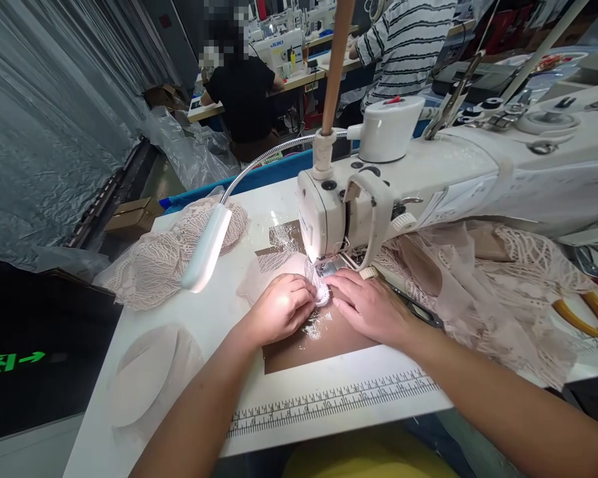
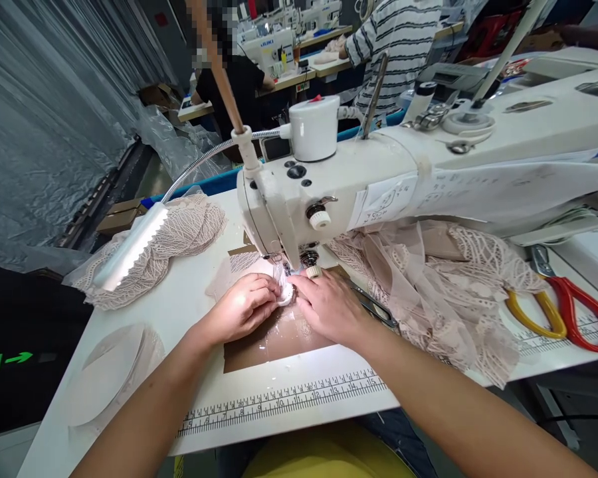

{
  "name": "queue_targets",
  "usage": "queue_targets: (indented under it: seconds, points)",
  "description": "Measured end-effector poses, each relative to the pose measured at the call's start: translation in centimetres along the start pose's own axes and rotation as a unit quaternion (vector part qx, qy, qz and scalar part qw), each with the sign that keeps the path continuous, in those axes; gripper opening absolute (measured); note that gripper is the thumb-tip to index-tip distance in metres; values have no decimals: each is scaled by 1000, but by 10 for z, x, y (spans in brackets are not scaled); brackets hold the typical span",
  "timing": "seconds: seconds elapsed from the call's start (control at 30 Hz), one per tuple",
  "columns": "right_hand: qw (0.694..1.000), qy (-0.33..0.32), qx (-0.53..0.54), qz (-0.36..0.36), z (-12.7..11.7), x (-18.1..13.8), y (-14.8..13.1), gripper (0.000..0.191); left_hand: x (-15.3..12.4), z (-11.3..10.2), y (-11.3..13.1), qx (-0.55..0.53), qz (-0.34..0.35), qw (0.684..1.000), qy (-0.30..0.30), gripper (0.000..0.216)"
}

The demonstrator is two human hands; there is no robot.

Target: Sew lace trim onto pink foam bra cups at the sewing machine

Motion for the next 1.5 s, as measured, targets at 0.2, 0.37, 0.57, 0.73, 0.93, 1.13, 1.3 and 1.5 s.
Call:
queue_targets:
  seconds: [0.2, 0.37, 0.57, 0.73, 0.93, 1.13, 1.3, 1.5]
  points:
    - [998, 23, 14, -54, 6, 1, -6, 19, -1, 2, -2, 40, -8, 999, -19, 28]
    - [995, 40, -3, -93, 4, -2, -8, 28, -2, 6, 1, 105, 14, 993, -55, 31]
    - [994, 39, -11, -103, 3, -8, -8, 25, -1, 14, 2, 166, -11, 985, -52, 36]
    - [995, 36, -12, -90, 7, -10, -6, 24, -1, 14, 1, 168, -20, 985, -42, 36]
    - [997, 20, -39, -57, 7, -4, -6, 26, 2, 12, -4, 162, -37, 985, -44, 38]
    - [996, 26, -66, -60, 7, -7, -5, 26, -1, 8, -5, 154, -18, 988, -30, 35]
    - [995, 21, -69, -65, 6, -10, -4, 25, -1, 6, -3, 136, 13, 990, -21, 28]
    - [996, -2, -76, -48, 10, -8, -3, 26, 0, 6, -4, 150, 5, 989, -19, 30]
Point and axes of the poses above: each hand's wrist, its own x-axis towards the middle knuckle, its own z-axis out of the palm, y = z × x, the point moved 3 cm from there along x, towards the middle knuckle, and after that the axes turned 3 degrees about -x, right-handed, at the moved point
